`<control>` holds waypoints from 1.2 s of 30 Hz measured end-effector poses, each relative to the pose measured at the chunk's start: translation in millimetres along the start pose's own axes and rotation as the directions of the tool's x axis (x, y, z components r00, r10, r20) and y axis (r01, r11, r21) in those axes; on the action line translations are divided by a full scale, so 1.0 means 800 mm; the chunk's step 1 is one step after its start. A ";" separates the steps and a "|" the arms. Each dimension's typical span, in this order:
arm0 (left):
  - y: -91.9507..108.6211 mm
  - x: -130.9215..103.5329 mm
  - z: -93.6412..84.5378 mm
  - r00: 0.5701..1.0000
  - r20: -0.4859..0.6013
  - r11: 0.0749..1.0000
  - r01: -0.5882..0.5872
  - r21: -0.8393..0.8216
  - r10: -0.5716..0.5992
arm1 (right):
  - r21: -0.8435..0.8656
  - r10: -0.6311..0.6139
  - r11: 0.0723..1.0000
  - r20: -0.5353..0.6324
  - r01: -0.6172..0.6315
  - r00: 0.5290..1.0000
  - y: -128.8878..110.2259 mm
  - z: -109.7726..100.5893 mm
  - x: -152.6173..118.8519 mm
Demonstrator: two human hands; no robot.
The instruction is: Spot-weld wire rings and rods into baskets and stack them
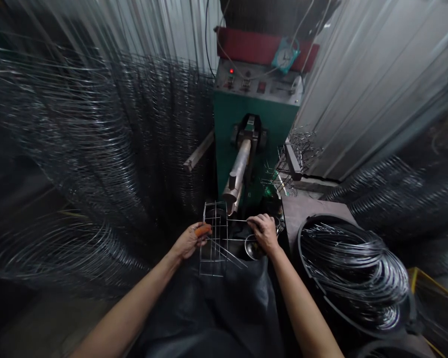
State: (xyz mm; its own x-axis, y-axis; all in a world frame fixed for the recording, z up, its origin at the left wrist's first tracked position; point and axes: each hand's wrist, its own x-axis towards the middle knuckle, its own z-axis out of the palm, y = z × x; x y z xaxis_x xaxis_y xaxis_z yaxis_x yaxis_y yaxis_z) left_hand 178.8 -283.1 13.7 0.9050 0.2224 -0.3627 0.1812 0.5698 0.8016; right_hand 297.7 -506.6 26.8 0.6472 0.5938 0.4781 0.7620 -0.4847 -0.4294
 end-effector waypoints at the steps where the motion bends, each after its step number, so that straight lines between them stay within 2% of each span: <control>1: 0.001 0.001 0.001 1.000 0.003 1.000 -0.003 -0.004 0.003 | 0.005 0.000 1.000 -0.001 0.000 1.000 0.001 0.001 0.002; 14: -0.002 0.019 0.002 1.000 0.026 1.000 -0.005 -0.021 0.005 | 0.083 0.020 0.996 0.037 -0.023 0.999 0.023 0.008 0.015; 23: 0.003 0.021 0.004 1.000 0.031 0.999 -0.005 -0.043 0.006 | 0.062 0.053 0.996 0.095 -0.059 0.994 0.020 0.004 0.022; 30: 0.007 0.025 0.006 1.000 0.025 0.999 0.018 -0.039 -0.017 | 0.063 0.036 0.997 0.087 -0.041 0.996 0.028 0.009 0.025; 33: 0.008 0.025 0.007 1.000 0.014 1.000 0.013 -0.026 -0.012 | -0.014 0.038 0.999 0.031 -0.037 0.999 0.015 0.000 0.023; 36: 0.008 0.024 0.009 1.000 0.002 1.000 0.001 -0.015 -0.001 | -0.107 0.040 0.993 -0.043 -0.045 0.998 -0.028 -0.010 0.014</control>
State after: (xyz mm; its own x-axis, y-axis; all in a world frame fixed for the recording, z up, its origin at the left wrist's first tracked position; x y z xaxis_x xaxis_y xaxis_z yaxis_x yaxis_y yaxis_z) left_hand 200.0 -281.1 15.2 0.9057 0.2203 -0.3622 0.1760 0.5818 0.7940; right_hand 288.2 -493.8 47.9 0.6778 0.5458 0.4927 0.7304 -0.5770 -0.3655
